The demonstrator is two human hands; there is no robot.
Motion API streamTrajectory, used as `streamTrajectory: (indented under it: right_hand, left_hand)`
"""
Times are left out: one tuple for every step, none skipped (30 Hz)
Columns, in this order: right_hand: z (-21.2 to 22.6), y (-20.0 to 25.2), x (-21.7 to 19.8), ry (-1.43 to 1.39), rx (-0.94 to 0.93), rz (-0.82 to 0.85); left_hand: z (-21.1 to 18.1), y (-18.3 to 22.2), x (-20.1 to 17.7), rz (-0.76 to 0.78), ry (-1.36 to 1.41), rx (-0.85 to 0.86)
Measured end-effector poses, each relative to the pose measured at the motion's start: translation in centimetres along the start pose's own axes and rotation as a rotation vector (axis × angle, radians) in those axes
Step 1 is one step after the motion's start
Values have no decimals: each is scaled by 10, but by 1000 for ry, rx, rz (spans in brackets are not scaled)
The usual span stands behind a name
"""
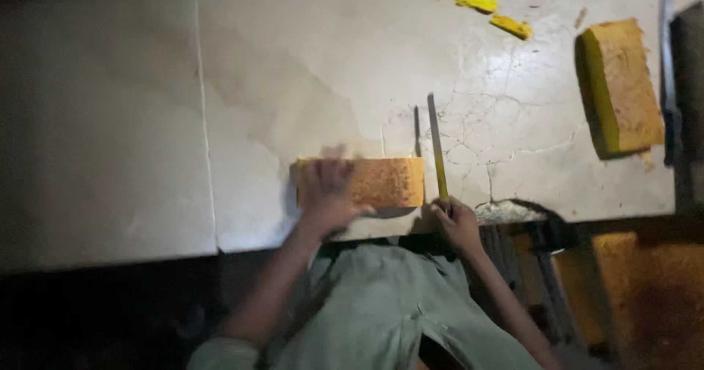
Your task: The person uses a long knife to slice a rectangular block of yellow food into thin strips on a white countertop. They repeatedly cut the block, gather the strips, and continue slicing until the block is fully processed.
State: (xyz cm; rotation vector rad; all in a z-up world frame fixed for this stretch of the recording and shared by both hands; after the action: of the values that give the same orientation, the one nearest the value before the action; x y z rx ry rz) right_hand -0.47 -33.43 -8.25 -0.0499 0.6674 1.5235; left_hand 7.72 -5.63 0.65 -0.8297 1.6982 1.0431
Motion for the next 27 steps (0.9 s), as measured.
streamTrajectory:
  right_hand:
    - [-1,6,6,39,-4,-18]
    - [-4,22,10,63,9,-44]
    - [-7,38,14,88,23,-70]
    - [-8,49,16,114,28,-96]
    - [-19,60,21,85,132,-73]
    - [-26,68,27,59,224,-41]
    - [-31,75,33,32,315,-10]
    - [-11,76,34,69,127,-31]
    - [9,80,36,108,-60,-50]
    - [27,88,38,149,-250,-58]
    - [22,100,42,200,-185,-30]
    - [18,106,46,252,-128,-3]
    - [13,111,48,305,-70,23]
    - [12,116,52,330,-67,45]
    - [12,119,55,355,-65,66]
    - [12,116,57,384,-70,86]
    - [9,111,55,401,-17,83]
    - [7,108,54,413,41,78]
    - [7,103,52,425,100,73]
    - [18,95,48,440,41,59]
    - [33,85,45,455,-18,46]
    - [47,78,40,475,-73,32]
    - [53,70,34,494,-32,32]
    - [59,62,33,511,8,37]
    - [65,51,33,528,49,42]
    - [77,40,34,528,27,25]
    - [85,34,35,528,5,7]
  left_hand:
    - [-18,-15,-10,-41,-76,117]
    - [-38,-19,-13,-63,-133,223]
    - [-54,-20,-14,-88,-189,330]
    - [-59,-24,-13,-79,-205,334]
    - [-65,-25,-10,-70,-220,338]
    - [-66,-24,-8,-67,-236,328]
    - [-65,-19,-12,-112,-215,329]
    - [-63,-13,-16,-156,-197,327]
    - [-61,-6,-21,-200,-179,326]
    - [-60,2,-23,-231,-160,319]
    - [-63,8,-25,-261,-142,312]
    - [-67,9,-28,-299,-127,301]
    - [-72,6,-24,-247,-146,280]
    - [-77,0,-18,-189,-166,259]
    - [-83,-7,-13,-130,-186,238]
    - [-91,-14,-14,-164,-169,221]
    - [-99,-22,-15,-198,-152,203]
    - [-103,-22,-14,-227,-138,192]
    - [-105,-21,-11,-235,-139,172]
    - [-106,-22,-10,-246,-140,159]
    - [-107,-22,-9,-258,-141,145]
    - [-110,-21,-10,-298,-149,154]
    - [-112,-17,-11,-337,-156,163]
    - [-114,-12,-11,-375,-164,169]
    - [-113,-12,-10,-380,-164,173]
    - [-111,-16,-11,-386,-167,180]
    - [-111,-20,-11,-392,-170,186]
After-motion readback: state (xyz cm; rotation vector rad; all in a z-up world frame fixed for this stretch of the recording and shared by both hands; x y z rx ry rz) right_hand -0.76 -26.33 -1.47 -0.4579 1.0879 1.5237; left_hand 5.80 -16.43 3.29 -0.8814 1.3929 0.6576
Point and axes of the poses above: each hand's wrist, its own y-axis away from the middle knuckle, its own x-axis out of the palm, z = x × y, the point moved 9 cm from there along -y, towards the middle knuckle, and after that the axes turned 7 degrees about -y, right-handed, at the moved point
